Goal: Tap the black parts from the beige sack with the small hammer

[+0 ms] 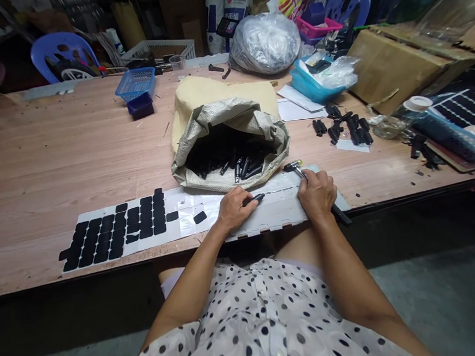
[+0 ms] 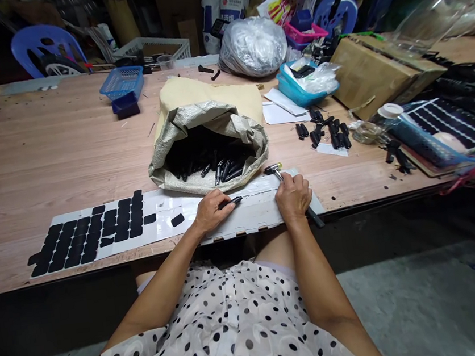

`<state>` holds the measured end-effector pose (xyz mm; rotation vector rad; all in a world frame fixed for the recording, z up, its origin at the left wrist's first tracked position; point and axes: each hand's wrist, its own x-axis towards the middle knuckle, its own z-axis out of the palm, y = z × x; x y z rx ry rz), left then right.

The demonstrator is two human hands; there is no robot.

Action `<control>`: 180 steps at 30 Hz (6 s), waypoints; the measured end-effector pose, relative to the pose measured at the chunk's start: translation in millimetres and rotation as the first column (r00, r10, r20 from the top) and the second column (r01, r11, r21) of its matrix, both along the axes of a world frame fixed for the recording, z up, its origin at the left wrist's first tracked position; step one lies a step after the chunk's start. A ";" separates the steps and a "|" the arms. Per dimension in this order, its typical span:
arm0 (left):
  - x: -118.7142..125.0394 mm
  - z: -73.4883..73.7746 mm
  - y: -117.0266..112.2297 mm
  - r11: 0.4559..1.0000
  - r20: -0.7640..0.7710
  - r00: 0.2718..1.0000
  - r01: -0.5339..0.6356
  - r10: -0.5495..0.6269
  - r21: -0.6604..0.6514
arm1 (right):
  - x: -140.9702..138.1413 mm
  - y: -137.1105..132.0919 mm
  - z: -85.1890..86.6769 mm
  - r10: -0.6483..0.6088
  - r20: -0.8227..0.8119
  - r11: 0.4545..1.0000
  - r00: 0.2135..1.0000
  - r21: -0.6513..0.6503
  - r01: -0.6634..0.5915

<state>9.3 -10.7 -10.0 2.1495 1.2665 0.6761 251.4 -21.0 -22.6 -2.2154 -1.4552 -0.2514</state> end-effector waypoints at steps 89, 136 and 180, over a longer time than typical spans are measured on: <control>7.6 2.2 6.2 0.998 -0.084 0.994 -0.067 0.067 -0.001 | -54.9 -71.3 23.9 0.505 -0.308 0.863 0.806 0.192 -0.467; -25.4 12.5 -36.4 0.975 -0.046 0.979 0.195 -0.201 -0.108 | -4.5 -11.9 -10.0 -0.014 -0.006 0.998 1.000 0.066 0.014; 1.4 14.9 4.1 0.995 -0.062 0.998 0.015 -0.009 0.099 | -10.0 -12.9 -6.1 -0.035 -0.017 0.999 0.999 0.006 0.035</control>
